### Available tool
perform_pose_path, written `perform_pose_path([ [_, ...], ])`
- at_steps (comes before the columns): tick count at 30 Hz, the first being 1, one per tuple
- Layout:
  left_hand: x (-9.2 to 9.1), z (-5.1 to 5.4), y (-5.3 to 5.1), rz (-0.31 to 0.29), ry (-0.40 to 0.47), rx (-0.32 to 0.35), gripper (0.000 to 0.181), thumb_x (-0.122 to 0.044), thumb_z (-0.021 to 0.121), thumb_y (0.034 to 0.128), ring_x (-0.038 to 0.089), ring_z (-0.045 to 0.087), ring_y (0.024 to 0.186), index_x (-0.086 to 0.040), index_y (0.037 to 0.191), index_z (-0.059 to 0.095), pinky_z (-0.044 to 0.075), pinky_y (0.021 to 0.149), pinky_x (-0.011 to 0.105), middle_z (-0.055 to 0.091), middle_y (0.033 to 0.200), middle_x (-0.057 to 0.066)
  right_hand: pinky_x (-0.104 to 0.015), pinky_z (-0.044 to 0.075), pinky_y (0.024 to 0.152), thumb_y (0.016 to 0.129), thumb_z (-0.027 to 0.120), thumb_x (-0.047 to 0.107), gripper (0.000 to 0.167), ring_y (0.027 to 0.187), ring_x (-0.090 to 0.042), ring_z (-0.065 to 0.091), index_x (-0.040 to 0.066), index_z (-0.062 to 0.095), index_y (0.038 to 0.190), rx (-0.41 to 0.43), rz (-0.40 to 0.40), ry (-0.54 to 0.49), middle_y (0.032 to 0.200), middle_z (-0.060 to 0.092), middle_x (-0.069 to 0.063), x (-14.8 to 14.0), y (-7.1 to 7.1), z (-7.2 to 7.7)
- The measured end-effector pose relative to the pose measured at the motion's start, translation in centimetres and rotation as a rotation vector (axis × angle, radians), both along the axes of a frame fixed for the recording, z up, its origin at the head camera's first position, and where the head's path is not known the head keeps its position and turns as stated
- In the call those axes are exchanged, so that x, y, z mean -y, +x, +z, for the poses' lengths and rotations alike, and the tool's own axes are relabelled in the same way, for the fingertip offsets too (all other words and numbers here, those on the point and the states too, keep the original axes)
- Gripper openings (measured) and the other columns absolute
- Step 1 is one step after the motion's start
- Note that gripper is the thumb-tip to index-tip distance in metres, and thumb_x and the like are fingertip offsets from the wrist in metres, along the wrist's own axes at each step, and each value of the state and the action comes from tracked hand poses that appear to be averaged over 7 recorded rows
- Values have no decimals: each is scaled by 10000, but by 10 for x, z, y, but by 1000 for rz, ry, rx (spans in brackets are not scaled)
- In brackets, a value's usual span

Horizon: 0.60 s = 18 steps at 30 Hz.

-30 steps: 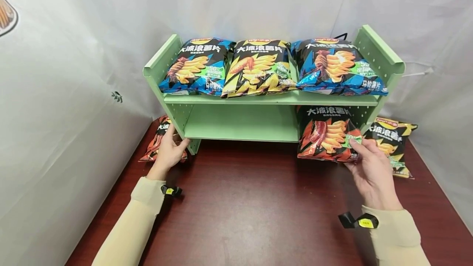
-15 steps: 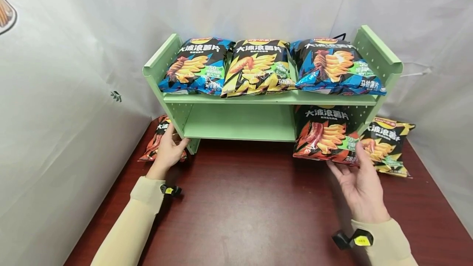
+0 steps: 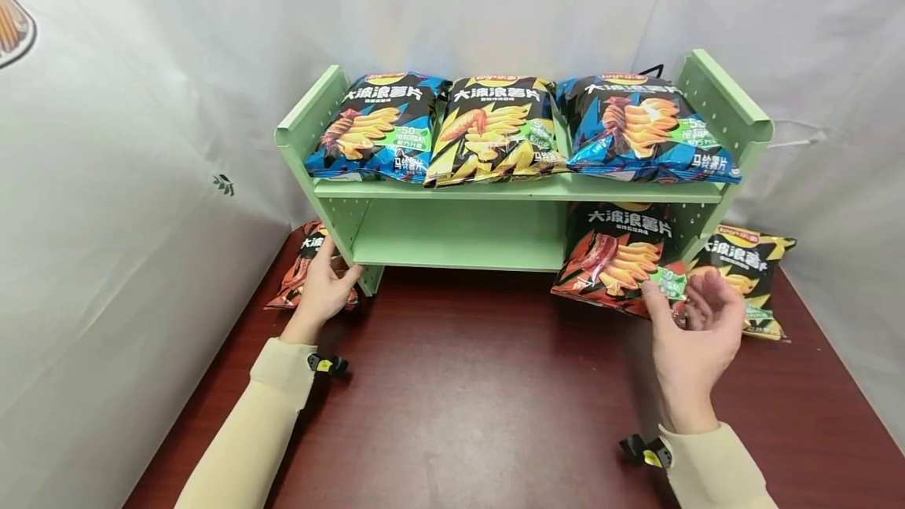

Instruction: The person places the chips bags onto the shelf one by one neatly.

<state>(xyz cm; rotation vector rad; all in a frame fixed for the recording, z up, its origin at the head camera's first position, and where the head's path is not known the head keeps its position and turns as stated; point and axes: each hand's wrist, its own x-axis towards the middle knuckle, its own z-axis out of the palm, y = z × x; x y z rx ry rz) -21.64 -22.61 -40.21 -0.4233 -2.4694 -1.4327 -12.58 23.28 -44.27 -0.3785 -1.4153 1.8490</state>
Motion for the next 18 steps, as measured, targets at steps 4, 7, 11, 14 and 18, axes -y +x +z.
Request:
perform_pose_path([
  [4, 1, -1, -1, 0, -3, -2, 541, 44, 637, 969, 443, 668, 1160, 68, 1473, 442, 538, 754, 123, 601, 1359, 304, -268, 419, 1102, 817, 868, 421, 633, 1170, -332, 613, -30, 694, 1227, -155, -175, 799, 1244, 687, -193, -4, -3, -3],
  [7, 2, -1, -1, 3, -8, -9, 541, 44, 633, 970, 431, 678, 1125, 56, 1477, 443, 533, 715, 125, 608, 1349, 298, -422, 387, 1179, 892, 662, 701, 826, 1173, -509, 566, -32, 674, 1274, -252, -164, 1197, 1317, 637, -285, -7, -6, -1],
  [11, 2, -2, -2, 5, -9, -12, 544, 56, 629, 964, 424, 680, 1094, 56, 1476, 444, 526, 684, 126, 612, 1340, 303, -560, 407, 1100, 990, 509, 685, 776, 1184, -531, 550, 11, 647, 1348, -267, -90, 1417, 1368, 603, -285, -9, -10, -1],
  [14, 1, -3, -2, -1, -3, -7, 547, 65, 627, 961, 429, 676, 1091, 65, 1475, 438, 520, 672, 128, 607, 1341, 313, -625, 417, 999, 1026, 487, 629, 702, 1193, -525, 552, 38, 643, 1371, -279, -74, 1451, 1378, 601, -276, -7, -13, 0],
  [18, 1, -3, -2, -5, -3, -12, 553, 70, 624, 960, 431, 676, 1089, 68, 1479, 433, 515, 669, 129, 608, 1340, 316, -652, 422, 971, 1017, 572, 423, 539, 1202, -527, 550, 37, 629, 1390, -284, -64, 1471, 1395, 593, -277, -3, -14, 1],
])
